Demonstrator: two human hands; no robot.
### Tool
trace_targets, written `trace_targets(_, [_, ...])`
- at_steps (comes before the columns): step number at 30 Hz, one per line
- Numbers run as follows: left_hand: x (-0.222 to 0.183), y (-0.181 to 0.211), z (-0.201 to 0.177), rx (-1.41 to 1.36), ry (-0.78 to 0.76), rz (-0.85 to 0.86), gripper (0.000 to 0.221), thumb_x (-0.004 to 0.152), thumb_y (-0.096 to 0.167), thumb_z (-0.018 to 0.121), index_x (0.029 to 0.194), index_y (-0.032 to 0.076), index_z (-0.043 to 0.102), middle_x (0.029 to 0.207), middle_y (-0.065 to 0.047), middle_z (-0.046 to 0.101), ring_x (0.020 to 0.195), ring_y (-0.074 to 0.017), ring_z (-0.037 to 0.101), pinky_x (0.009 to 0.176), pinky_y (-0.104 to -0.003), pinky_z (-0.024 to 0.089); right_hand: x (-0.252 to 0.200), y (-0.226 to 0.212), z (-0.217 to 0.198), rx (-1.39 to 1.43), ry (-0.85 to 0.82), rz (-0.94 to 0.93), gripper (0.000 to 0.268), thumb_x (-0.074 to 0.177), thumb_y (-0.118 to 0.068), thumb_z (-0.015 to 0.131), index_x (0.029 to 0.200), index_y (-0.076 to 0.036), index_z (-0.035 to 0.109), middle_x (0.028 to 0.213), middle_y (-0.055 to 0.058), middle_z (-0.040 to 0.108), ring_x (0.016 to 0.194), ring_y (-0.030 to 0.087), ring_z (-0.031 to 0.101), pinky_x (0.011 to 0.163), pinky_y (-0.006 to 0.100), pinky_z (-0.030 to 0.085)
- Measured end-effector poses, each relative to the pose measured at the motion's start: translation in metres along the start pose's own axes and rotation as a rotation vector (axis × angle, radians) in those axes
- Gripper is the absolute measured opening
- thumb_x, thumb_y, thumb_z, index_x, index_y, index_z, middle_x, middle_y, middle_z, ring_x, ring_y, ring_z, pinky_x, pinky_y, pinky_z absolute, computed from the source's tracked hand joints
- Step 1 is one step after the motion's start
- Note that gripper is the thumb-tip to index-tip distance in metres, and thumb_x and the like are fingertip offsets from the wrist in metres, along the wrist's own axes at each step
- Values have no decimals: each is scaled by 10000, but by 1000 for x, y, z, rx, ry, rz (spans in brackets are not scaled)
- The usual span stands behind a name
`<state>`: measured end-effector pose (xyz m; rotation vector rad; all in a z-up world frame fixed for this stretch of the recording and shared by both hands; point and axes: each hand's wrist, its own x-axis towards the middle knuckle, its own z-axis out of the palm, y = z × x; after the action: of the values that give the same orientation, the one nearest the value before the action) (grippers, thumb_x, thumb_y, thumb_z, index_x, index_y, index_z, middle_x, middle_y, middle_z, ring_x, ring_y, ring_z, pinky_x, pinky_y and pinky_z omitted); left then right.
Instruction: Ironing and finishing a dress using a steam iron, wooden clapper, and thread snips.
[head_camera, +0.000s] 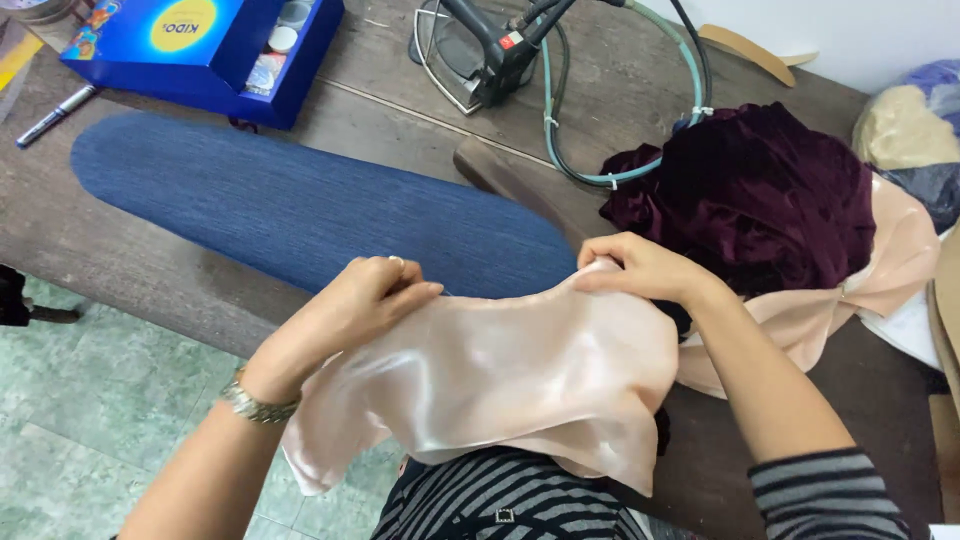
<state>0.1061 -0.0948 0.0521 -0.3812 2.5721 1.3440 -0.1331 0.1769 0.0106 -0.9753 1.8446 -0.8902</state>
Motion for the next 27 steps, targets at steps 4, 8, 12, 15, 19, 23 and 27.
trace_targets(4, [11, 15, 4, 301, 93, -78, 282, 903, 351, 627, 777, 111, 703, 712, -69, 719, 696, -274, 706, 591, -350, 535, 17, -9, -11, 30, -64, 33, 153, 747, -119, 802, 814, -54, 681, 723, 2, 668, 710, 124, 573, 711, 293, 480])
trace_targets(8, [15, 11, 13, 275, 99, -17, 366, 876, 424, 663, 759, 81, 715, 682, -115, 710, 671, -304, 699, 605, -355, 544, 32, 8, -23, 66, -98, 24, 179, 751, -109, 787, 864, -72, 653, 799, -5, 674, 776, 122, 578, 770, 306, 487])
trace_targets(12, [6, 11, 12, 192, 66, -6, 387, 829, 426, 682, 658, 80, 694, 666, -129, 715, 678, -328, 687, 621, -400, 529, 37, -3, -24, 53, -72, -68, 145, 761, -29, 696, 893, -49, 641, 875, 31, 664, 888, 158, 595, 915, 362, 451])
trace_targets(15, [1, 19, 4, 100, 61, -67, 395, 821, 411, 691, 615, 74, 673, 624, -114, 701, 648, -295, 675, 635, -350, 507, 43, -3, -19, -24, -23, -191, 138, 773, -20, 681, 901, -55, 642, 943, 49, 670, 995, 183, 613, 1068, 408, 343])
trace_targets(19, [15, -3, 19, 461, 188, -8, 366, 807, 430, 728, 598, 139, 652, 562, -18, 667, 631, -213, 658, 754, -292, 436, 45, 12, -13, 26, 46, -184, 235, 815, -57, 709, 1039, -41, 639, 1108, 73, 626, 1109, 206, 571, 1058, 410, 408])
trace_targets(23, [23, -19, 31, 520, 284, 126, 319, 775, 431, 766, 694, 162, 613, 635, 20, 619, 728, -181, 640, 766, -318, 411, 26, -13, -13, -209, 117, -149, 356, 814, -60, 683, 1165, -73, 622, 1225, 115, 571, 1201, 294, 520, 1039, 478, 398])
trace_targets(27, [24, -27, 36, 489, 372, 315, 254, 803, 344, 753, 731, 167, 587, 632, 44, 561, 670, -154, 617, 728, -289, 403, 5, -38, 38, -387, 385, -360, 421, 891, -52, 476, 1304, -91, 548, 1357, 114, 498, 1292, 297, 456, 1085, 449, 329])
